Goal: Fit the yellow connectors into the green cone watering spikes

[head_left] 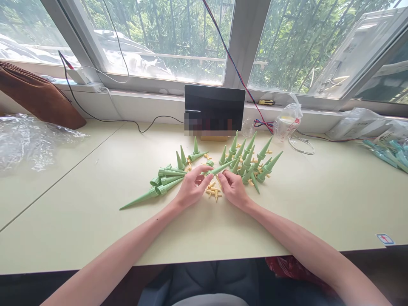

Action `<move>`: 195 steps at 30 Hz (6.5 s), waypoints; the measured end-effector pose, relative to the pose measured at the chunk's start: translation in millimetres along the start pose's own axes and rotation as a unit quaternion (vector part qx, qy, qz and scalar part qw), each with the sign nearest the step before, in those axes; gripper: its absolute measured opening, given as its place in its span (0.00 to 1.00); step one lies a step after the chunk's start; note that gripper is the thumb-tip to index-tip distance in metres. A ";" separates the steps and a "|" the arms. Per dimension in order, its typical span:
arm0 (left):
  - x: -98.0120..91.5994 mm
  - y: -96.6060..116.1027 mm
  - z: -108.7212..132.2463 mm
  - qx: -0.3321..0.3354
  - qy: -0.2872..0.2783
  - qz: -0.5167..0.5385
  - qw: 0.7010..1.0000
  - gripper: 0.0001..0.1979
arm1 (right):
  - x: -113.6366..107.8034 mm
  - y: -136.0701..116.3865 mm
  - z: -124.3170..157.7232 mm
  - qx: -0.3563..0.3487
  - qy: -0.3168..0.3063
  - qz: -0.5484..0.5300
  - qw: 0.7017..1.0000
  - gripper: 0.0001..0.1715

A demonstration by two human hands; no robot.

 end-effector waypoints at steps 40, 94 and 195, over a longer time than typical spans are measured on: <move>-0.6 -2.1 -1.0 0.001 0.038 0.009 0.999 0.13 | 0.7 -7.2 0.5 -0.072 -0.002 0.053 0.996 0.18; -1.2 -2.8 -1.3 -0.021 0.000 0.039 0.999 0.15 | -0.9 -4.4 -0.3 -0.052 0.013 0.062 0.997 0.19; -2.5 -6.6 -2.2 -0.107 -0.022 0.082 0.991 0.16 | -1.9 -4.4 0.4 -0.097 0.007 0.102 0.990 0.19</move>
Point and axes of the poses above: each hand's wrist, its own z-axis away from the middle knuckle, its own x-axis out of the palm, y = z × x, the point moved 2 cm from there along -z, towards the middle knuckle, and after that the axes turned 6 degrees about y, right-handed, at the moved point
